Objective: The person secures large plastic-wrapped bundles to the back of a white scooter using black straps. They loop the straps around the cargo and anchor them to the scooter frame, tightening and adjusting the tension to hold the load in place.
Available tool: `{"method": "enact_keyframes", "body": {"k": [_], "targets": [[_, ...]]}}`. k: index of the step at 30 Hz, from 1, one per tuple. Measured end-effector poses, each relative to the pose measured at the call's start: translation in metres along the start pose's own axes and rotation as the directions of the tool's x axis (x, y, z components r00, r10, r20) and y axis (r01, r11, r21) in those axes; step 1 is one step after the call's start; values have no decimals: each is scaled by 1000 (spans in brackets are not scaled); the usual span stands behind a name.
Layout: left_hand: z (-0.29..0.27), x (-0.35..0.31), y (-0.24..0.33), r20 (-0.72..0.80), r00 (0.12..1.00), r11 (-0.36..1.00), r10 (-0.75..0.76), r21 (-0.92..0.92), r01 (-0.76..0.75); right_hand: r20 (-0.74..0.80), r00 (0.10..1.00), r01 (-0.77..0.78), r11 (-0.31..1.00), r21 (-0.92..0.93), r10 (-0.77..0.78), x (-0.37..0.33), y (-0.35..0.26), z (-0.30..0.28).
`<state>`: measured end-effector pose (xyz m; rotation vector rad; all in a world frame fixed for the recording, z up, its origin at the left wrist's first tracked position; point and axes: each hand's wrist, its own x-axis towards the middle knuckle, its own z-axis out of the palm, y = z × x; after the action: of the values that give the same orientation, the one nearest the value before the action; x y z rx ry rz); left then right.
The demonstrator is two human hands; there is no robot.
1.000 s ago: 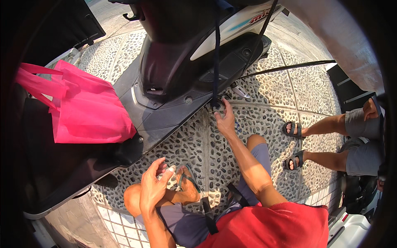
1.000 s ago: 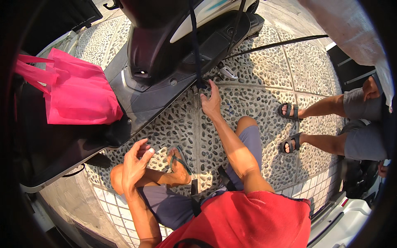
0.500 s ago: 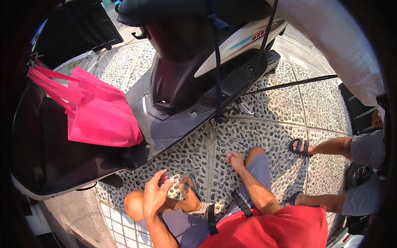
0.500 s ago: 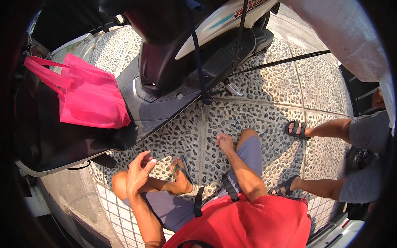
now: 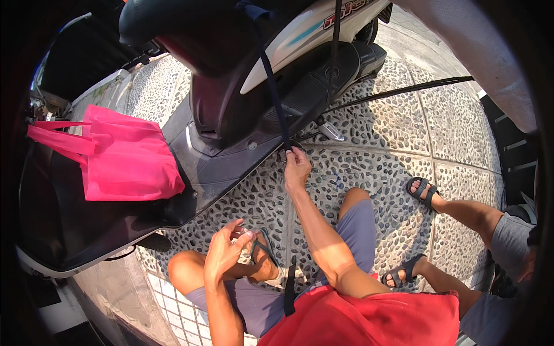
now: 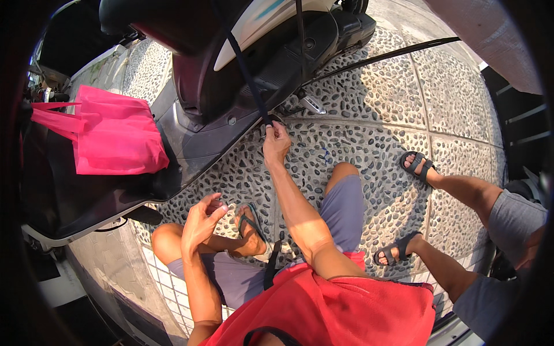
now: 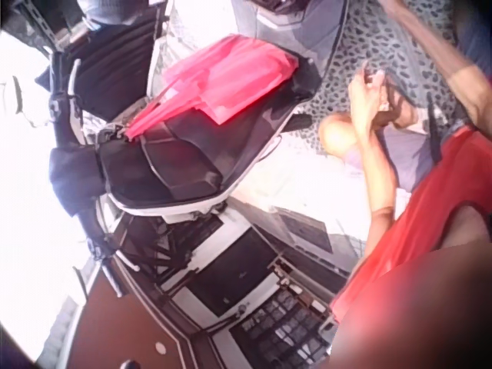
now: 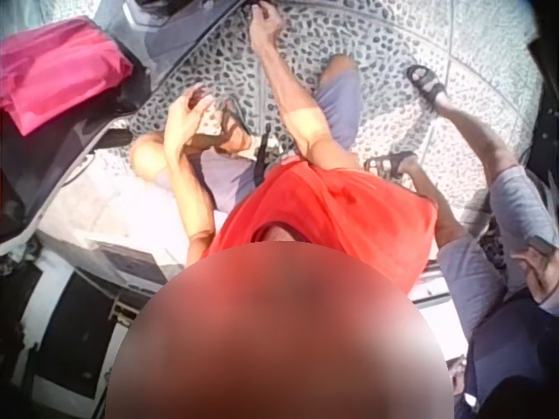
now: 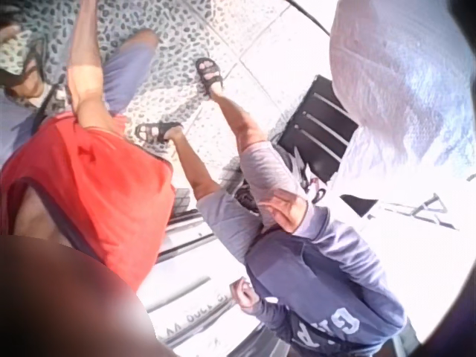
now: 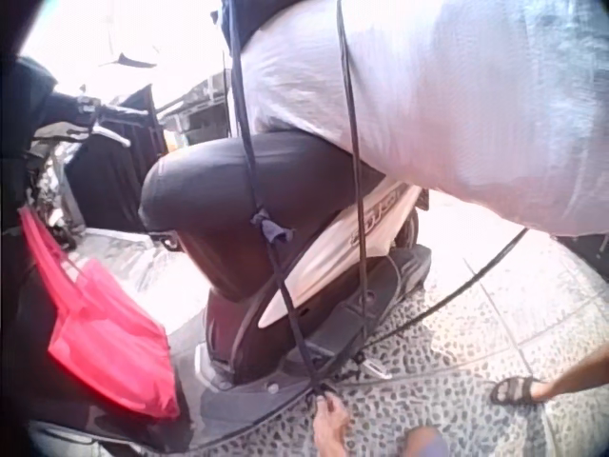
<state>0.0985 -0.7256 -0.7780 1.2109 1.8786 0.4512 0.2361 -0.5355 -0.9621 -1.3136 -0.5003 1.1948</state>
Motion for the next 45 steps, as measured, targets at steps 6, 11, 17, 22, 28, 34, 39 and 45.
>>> {"method": "enact_keyframes", "body": {"k": [6, 11, 17, 22, 28, 34, 39, 45], "targets": [[4, -13, -14, 0, 1000, 1000, 26, 14, -26, 39, 999, -9, 968, 249, -1, 18, 30, -5], [3, -11, -13, 54, 999, 999, -4, 38, 2, 97, 994, -60, 983, 174, 43, 19, 27, -13], [-2, -8, -13, 122, 992, 997, 19, 66, -27, 97, 982, -183, 925, 334, 160, 15, 18, -8], [-4, -7, -16, 67, 993, 993, 95, 60, -99, -34, 984, -156, 938, 311, 175, 28, 26, 2], [-5, 1, -11, 121, 988, 991, 99, 75, -109, 140, 981, -154, 975, 160, 132, 4, 9, -10], [-3, 15, -7, 165, 976, 987, 144, 52, -154, 105, 574, 614, 343, -711, -812, 37, -59, -63], [7, 36, -6, 206, 954, 974, 217, 26, -227, 479, 764, 499, -73, -863, -433, 63, -76, -53], [32, 77, -7, 398, 915, 998, 59, -15, -58, 390, 919, 388, -44, -921, -56, 38, -125, -49]]}}
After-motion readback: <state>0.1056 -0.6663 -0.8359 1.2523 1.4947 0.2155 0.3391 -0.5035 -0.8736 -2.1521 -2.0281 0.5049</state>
